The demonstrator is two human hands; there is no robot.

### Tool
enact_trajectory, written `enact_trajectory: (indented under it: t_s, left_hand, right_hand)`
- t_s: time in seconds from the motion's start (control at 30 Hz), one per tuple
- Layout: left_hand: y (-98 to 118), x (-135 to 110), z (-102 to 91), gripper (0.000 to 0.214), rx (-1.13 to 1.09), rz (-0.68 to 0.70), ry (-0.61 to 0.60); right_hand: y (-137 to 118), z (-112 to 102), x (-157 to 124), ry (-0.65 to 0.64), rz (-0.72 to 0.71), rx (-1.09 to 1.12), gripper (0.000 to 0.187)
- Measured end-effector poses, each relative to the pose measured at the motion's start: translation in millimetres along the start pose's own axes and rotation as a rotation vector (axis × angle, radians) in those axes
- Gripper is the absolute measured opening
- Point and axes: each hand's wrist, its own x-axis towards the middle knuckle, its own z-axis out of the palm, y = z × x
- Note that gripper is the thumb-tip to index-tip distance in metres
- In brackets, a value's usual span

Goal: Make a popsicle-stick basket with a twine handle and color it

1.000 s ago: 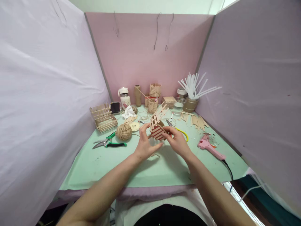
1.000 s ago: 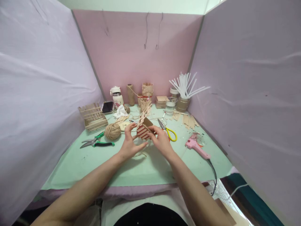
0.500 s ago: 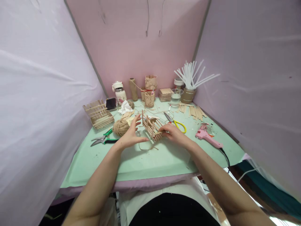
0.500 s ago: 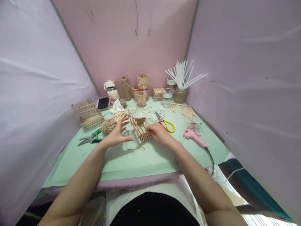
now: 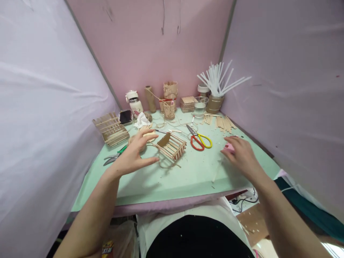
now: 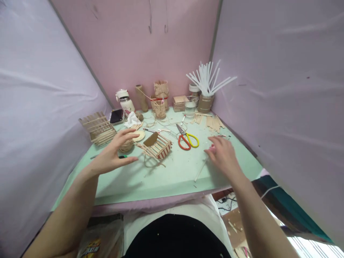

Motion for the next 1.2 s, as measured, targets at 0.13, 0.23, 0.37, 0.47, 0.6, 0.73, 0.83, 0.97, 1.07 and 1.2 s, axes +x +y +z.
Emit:
enact_trajectory:
  t_s: [0.13, 0.23, 0.37, 0.47, 0.6, 0.73, 0.83, 0.97, 1.07, 1.2]
  left_hand:
    - [23, 33, -20.1, 0.038, 0.141, -0.01, -0.173]
    - [39, 72, -13.8, 0.029, 0.305, -0.06, -0.497]
    - [49, 112, 9.4, 0.03, 0.434, -0.132, -0.855]
    - [50, 128, 23.3, 0.038, 0.476, -0.154, -0.961]
    - [51, 136, 32.8, 0.045, 0.54, -0.191, -1.021]
    - [51, 137, 40.9, 0.045, 0.525, -0.197, -1.037]
    - [48, 137, 47.9, 0.042, 0.529, -0.2, -1.041]
    - [47, 136, 52.0, 0.034, 0.505, -0.19, -1.028]
    - [48, 136, 50.0, 0.032, 0.48, -0.21, -1.004]
    - [44, 138, 48.4, 0.027, 0.415, -0.27, -0.991]
  right_hand:
    - [40, -1, -19, -0.139, 0.214, -0.261, 0.053]
    - [49, 1, -25, -0.25, 0.272, -0.309, 0.053]
    - [46, 5, -20, -0.29, 0.286, -0.309, 0.051]
    - [44, 8, -13, -0.269, 0.329, -0.294, 0.052]
    - [38, 1, -10, -0.191, 0.365, -0.09, 0.053]
    - [11, -18, -22, -0.173, 0.626, 0.427, 0.052]
    - [-19, -24, -39, -0.23, 0.759, 0.854, 0.054]
    - [-59, -23, -53, -0.354, 0.769, 1.23, 0.051]
    - [-84, -22, -53, -0.35, 0.758, 1.325, 0.051]
    - [-104, -16, -52, -0.398, 0.739, 1.383, 0.049]
